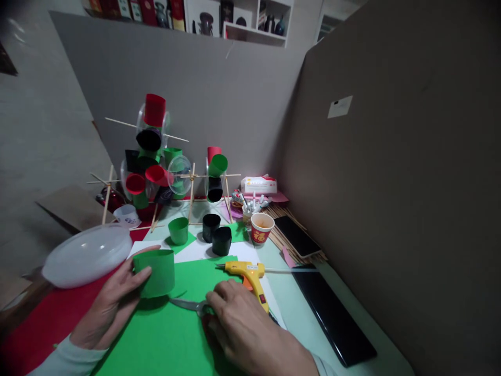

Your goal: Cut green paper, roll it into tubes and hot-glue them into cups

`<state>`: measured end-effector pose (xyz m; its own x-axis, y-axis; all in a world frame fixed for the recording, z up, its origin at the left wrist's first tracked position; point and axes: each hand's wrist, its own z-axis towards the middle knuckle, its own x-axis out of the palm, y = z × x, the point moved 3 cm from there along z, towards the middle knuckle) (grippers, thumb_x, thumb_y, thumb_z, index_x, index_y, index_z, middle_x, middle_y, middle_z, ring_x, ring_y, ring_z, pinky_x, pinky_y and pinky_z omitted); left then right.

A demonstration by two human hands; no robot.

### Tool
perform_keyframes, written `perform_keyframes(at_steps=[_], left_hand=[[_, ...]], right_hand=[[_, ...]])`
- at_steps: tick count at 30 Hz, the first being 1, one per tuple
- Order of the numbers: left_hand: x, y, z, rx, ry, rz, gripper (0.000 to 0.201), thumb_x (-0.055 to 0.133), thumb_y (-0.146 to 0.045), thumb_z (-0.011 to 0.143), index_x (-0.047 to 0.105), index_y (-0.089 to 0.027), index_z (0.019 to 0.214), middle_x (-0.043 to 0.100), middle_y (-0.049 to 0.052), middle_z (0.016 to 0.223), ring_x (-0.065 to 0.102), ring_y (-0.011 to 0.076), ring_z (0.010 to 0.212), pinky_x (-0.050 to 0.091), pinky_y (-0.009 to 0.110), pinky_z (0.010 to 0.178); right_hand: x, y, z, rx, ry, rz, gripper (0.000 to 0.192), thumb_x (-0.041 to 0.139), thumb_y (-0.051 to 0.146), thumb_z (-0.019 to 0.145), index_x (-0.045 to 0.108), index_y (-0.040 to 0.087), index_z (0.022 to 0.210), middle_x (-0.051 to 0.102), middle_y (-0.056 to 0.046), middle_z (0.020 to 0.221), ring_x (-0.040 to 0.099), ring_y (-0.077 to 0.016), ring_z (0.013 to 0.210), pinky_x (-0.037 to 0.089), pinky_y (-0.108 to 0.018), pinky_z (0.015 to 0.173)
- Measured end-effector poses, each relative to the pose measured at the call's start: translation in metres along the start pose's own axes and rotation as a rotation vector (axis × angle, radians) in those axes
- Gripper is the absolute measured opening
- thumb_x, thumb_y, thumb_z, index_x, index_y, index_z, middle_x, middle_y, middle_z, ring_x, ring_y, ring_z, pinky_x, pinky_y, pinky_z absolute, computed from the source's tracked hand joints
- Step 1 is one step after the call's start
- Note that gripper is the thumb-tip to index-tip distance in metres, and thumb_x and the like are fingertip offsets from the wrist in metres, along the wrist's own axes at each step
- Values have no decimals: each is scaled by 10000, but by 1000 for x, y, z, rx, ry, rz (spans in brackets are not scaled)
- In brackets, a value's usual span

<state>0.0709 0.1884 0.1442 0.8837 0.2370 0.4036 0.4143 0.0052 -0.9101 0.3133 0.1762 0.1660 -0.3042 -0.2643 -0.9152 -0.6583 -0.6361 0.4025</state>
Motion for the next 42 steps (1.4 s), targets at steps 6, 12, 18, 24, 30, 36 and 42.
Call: perform_keyframes(at_steps=[6, 12, 18, 24, 30, 36, 42], left_hand=[[12, 12, -11, -31, 167, 112, 584, 859, -424, 766, 669, -290, 1302, 795, 48, 1205, 740, 302, 1126, 615, 288, 792], [9, 21, -1, 69, 231, 334, 659, 864, -520, 714, 675, -266, 1291, 749, 101, 1323, 657, 346, 1291, 578, 383, 1008], [-13, 19, 13, 283, 13, 563, 712, 731, -609, 786, 572, -244, 1377, 596, 164, 1518, 576, 367, 1384, 424, 569, 1182], [-2, 36, 3, 358, 217, 793, 543, 693, -522, 834, 679, -375, 1357, 686, 33, 1476, 600, 328, 1387, 385, 560, 1218], [6, 36, -6, 443, 228, 903, 432, 682, -546, 851, 765, -325, 1212, 725, 82, 1418, 545, 358, 1439, 386, 551, 1215], [7, 28, -6, 495, 171, 939, 411, 682, -589, 860, 717, -254, 1097, 642, 197, 1491, 561, 405, 1410, 350, 585, 1216], [14, 26, -9, 522, 182, 957, 410, 725, -582, 819, 702, -246, 1054, 575, 223, 1549, 554, 433, 1399, 335, 595, 1209]], right_hand=[[-21, 9, 16, -91, -183, 167, 495, 549, 243, 1070, 409, 244, 1545, 503, -155, 1535, 589, -299, 1316, 520, -459, 1078], [-12, 15, 36, -165, -264, 165, 79, 568, 195, 1067, 624, 192, 1123, 608, -142, 1420, 663, -272, 1220, 553, -402, 1018], [1, 3, 46, -80, -267, -11, 95, 516, 158, 1066, 578, 180, 996, 577, -195, 1417, 658, -318, 1200, 569, -470, 976], [6, 3, 46, -69, -179, -9, 99, 571, 153, 1034, 546, 170, 1128, 577, -208, 1414, 662, -323, 1184, 576, -483, 974], [7, 2, 43, -87, -143, 29, 415, 520, -17, 930, 497, 164, 1304, 611, -177, 1362, 648, -280, 1189, 565, -426, 986], [3, -4, 32, -137, -255, 104, 697, 559, 71, 974, 266, 190, 1595, 508, -185, 1559, 519, -277, 1408, 473, -419, 1118], [1, -13, 18, -20, -202, -38, 109, 584, 172, 1017, 628, 160, 1116, 699, -113, 1051, 652, -235, 896, 498, -328, 762]])
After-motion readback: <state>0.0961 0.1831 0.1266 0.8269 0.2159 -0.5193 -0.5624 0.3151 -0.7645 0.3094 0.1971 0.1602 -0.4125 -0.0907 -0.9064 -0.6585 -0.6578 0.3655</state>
